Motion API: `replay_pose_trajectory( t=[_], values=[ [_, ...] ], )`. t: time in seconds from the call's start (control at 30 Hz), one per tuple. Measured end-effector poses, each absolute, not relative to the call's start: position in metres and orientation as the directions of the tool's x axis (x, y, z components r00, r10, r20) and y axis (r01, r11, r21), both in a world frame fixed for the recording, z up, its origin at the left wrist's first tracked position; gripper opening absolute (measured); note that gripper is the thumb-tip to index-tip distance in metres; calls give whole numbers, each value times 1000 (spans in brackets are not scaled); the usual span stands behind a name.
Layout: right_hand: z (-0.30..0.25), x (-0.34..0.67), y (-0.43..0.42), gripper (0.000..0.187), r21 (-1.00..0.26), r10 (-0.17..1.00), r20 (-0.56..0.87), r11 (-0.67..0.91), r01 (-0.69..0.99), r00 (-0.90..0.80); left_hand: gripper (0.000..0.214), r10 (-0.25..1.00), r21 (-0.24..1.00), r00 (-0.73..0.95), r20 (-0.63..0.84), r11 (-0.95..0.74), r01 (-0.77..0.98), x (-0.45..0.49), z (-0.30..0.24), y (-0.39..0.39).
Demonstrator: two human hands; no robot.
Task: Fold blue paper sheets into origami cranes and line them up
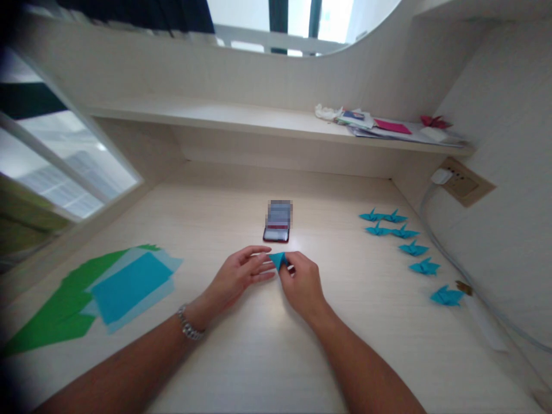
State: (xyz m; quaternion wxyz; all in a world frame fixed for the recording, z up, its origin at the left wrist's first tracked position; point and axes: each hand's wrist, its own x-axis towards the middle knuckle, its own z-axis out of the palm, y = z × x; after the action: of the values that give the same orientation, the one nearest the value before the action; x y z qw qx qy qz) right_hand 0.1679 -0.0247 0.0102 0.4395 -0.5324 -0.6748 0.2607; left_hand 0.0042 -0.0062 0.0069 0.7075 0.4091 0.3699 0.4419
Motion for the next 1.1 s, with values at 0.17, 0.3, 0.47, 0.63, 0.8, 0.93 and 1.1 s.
replay_pose_trajectory(
  t=[0.17,0.3,0.47,0.63,0.8,0.93,1.1],
  values=[
    [11,167,-27,26,-737,899,420,416,533,-122,25,896,849,380,-229,375,-374,5,6,-5],
    [11,163,-28,30,-809,920,390,366,459,-46,23,883,827,413,-222,395,-400,4,10,-7],
    [8,160,-25,27,-928,970,236,206,310,62,22,871,807,435,-227,418,-417,3,13,-7],
    [6,159,-22,24,-968,986,134,108,225,101,22,876,830,434,-210,395,-395,3,9,-7],
    [5,158,-21,21,-984,985,95,71,166,143,24,877,858,445,-181,362,-364,3,6,-7],
    [2,158,-20,24,-992,990,65,50,117,129,24,880,859,434,-196,367,-357,4,6,-6],
    [1,159,-19,26,-995,992,49,38,95,114,22,895,869,400,-196,348,-352,5,6,-5]
  ],
)
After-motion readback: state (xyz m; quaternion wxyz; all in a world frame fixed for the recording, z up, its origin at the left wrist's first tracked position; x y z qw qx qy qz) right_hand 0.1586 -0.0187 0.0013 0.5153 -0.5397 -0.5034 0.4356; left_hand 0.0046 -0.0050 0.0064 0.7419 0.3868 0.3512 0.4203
